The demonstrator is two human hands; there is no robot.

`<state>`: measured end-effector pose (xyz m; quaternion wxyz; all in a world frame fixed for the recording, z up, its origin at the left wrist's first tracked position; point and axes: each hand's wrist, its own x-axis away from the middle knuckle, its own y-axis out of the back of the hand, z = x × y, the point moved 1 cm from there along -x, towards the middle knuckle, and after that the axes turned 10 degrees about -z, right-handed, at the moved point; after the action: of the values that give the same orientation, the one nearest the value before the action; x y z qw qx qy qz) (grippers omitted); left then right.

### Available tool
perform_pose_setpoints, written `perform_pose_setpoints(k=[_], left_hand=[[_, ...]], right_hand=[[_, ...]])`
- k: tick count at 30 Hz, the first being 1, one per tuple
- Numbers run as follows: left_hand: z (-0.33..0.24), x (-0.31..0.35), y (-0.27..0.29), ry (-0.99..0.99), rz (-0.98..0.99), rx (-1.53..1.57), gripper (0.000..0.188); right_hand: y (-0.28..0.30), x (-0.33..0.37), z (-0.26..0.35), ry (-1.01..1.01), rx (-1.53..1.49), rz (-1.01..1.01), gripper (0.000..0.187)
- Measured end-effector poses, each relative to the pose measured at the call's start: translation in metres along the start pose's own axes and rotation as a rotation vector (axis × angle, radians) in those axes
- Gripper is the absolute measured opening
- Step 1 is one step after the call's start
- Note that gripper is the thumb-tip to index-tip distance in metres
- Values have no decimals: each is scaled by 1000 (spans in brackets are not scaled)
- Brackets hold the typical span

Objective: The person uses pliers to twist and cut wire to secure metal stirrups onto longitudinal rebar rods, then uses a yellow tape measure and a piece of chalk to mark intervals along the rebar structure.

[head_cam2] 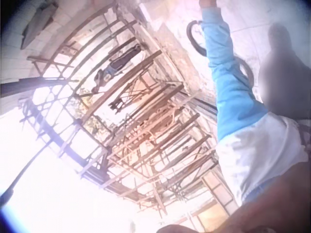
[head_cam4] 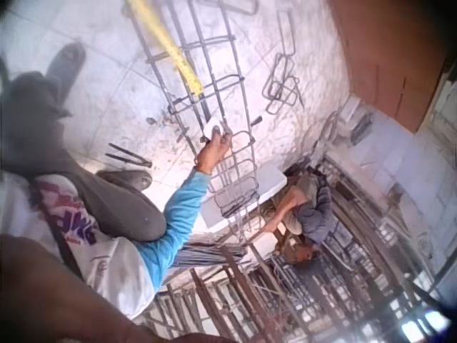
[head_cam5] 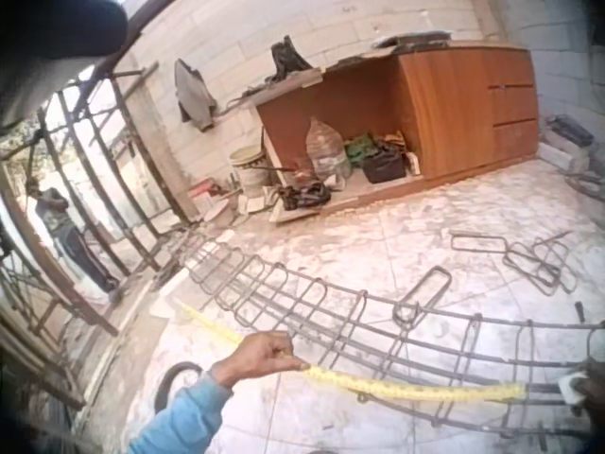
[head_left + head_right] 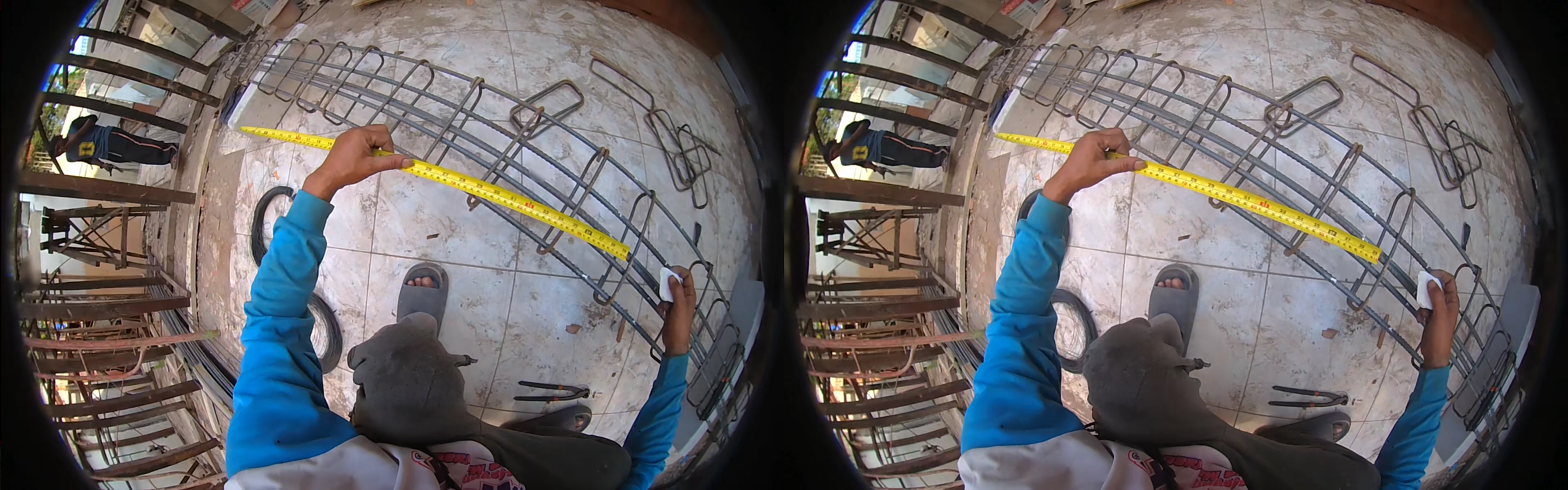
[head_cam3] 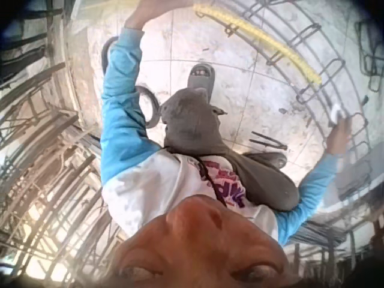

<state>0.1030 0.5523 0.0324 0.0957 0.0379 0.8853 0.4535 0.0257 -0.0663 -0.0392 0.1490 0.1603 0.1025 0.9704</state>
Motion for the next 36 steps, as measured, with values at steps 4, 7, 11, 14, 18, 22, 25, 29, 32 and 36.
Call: perform_pose_setpoints(k=[4,7,11,14,18,22,25,29,32,36], left_hand=[[8,-89,-14,-97,49,-59,41],[47,-137,-10,-127,40,-73,38],[61,-205,-35,-169,63,-29,35],[65,-214,-66,-88,86,58,41],[66,-200,-85,-123,145,97,39],[86,-198,-89,-159,131,115,33],[87,-200,-96,-141,114,139,32],[94,-201,-102,-168,76,132,31],[123,-216,-93,-153,103,117,31],[126,-222,-103,-110,143,203,29]], right_hand=[[-1,45,4,2,116,-78,14],[-15,57,12,-90,55,-198,14],[-11,67,-5,-132,-181,-490,15],[-51,94,27,-176,-224,-550,17],[-88,125,63,-54,-327,-308,19],[-131,118,45,-26,-484,-334,21],[-149,120,12,-32,-583,-277,20],[-167,118,-22,56,-638,-362,19],[-169,120,-28,41,-651,-353,20],[-154,122,-29,-26,-536,-344,19]])
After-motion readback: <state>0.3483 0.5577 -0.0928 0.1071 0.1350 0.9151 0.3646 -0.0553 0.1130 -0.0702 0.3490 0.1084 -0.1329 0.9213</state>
